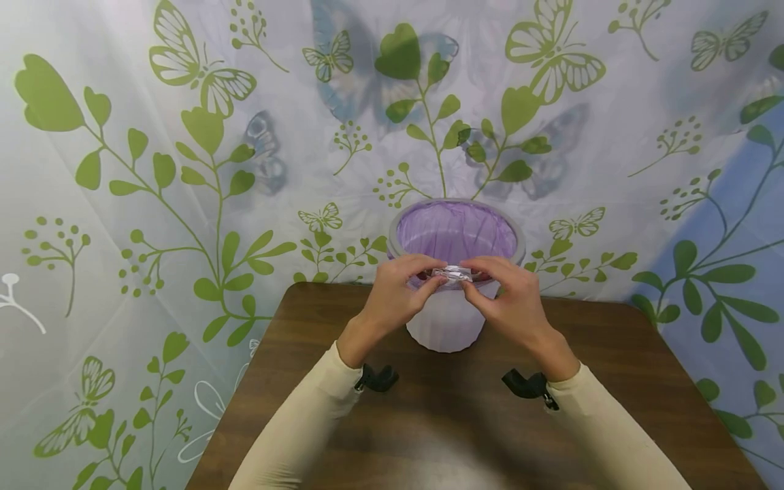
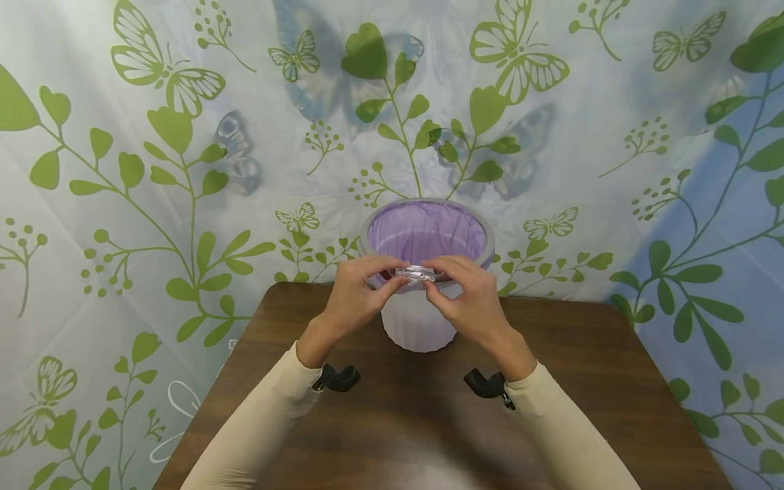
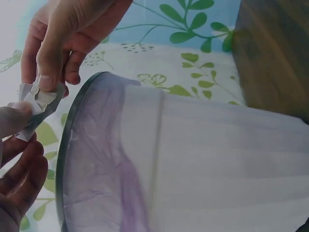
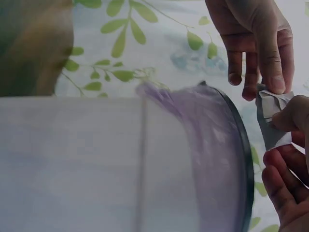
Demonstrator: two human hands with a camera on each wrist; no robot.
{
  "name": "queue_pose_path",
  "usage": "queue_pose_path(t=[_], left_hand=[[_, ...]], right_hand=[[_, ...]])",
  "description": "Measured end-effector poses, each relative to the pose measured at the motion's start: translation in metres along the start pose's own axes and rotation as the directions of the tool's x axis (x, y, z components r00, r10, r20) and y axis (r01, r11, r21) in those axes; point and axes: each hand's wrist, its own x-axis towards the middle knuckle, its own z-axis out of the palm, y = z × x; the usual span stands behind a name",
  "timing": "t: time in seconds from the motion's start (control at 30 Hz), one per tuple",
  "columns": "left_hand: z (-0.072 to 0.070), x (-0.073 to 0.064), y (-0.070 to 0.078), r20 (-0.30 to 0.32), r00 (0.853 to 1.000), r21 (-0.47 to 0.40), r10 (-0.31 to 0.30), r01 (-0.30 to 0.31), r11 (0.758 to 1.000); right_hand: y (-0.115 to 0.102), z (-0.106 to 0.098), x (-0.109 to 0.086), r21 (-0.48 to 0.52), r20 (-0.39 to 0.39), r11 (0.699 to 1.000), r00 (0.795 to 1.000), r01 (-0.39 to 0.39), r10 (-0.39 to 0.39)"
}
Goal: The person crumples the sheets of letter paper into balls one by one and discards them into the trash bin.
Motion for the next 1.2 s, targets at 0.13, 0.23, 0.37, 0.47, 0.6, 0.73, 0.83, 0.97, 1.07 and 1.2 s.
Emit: queue_pose_path(t=[0.13, 0.23, 0.37, 0.47, 0.6, 0.73, 0.83, 0.97, 1.07, 1.2], left_hand=[[-0.001, 0.015, -0.005, 0.019, 1.0, 0.029, -0.004, 0.003, 1.0], [-0.002, 0.024, -0.009, 0.04, 0.999, 0.066, -0.017, 0.015, 0.998], [-0.002, 0.036, -0.013, 0.078, 0.995, 0.123, -0.059, 0.05, 0.991], [-0.002, 0.043, -0.014, 0.114, 0.989, 0.188, -0.094, 0.071, 0.98], [0.001, 0.051, -0.017, 0.148, 0.981, 0.262, -0.125, 0.083, 0.962], [0.005, 0.055, -0.022, 0.155, 0.978, 0.288, -0.14, 0.09, 0.953], [0.007, 0.058, -0.024, 0.168, 0.973, 0.306, -0.159, 0.102, 0.946], [0.008, 0.064, -0.025, 0.223, 0.944, 0.385, -0.242, 0.143, 0.912], [0.007, 0.065, -0.026, 0.266, 0.911, 0.44, -0.315, 0.176, 0.881], [0.004, 0.058, -0.028, 0.276, 0.902, 0.442, -0.332, 0.188, 0.877]], right_hand=[[0.005, -0.003, 0.014, -0.038, 0.012, 0.999, 1.0, -0.013, 0.014], [0.01, -0.003, 0.022, -0.064, 0.016, 0.998, 1.0, -0.008, 0.009], [0.015, -0.004, 0.031, -0.09, 0.039, 0.995, 0.999, -0.032, 0.035], [0.018, -0.004, 0.037, -0.095, 0.064, 0.993, 0.995, -0.064, 0.071], [0.024, -0.004, 0.044, -0.116, 0.092, 0.988, 0.99, -0.098, 0.109], [0.028, -0.002, 0.049, -0.138, 0.116, 0.983, 0.983, -0.124, 0.14], [0.03, -0.001, 0.052, -0.143, 0.129, 0.98, 0.979, -0.137, 0.156], [0.033, 0.0, 0.054, -0.151, 0.162, 0.975, 0.969, -0.162, 0.186], [0.034, 0.0, 0.053, -0.172, 0.205, 0.968, 0.954, -0.184, 0.218], [0.036, -0.001, 0.048, -0.182, 0.21, 0.966, 0.952, -0.185, 0.222]])
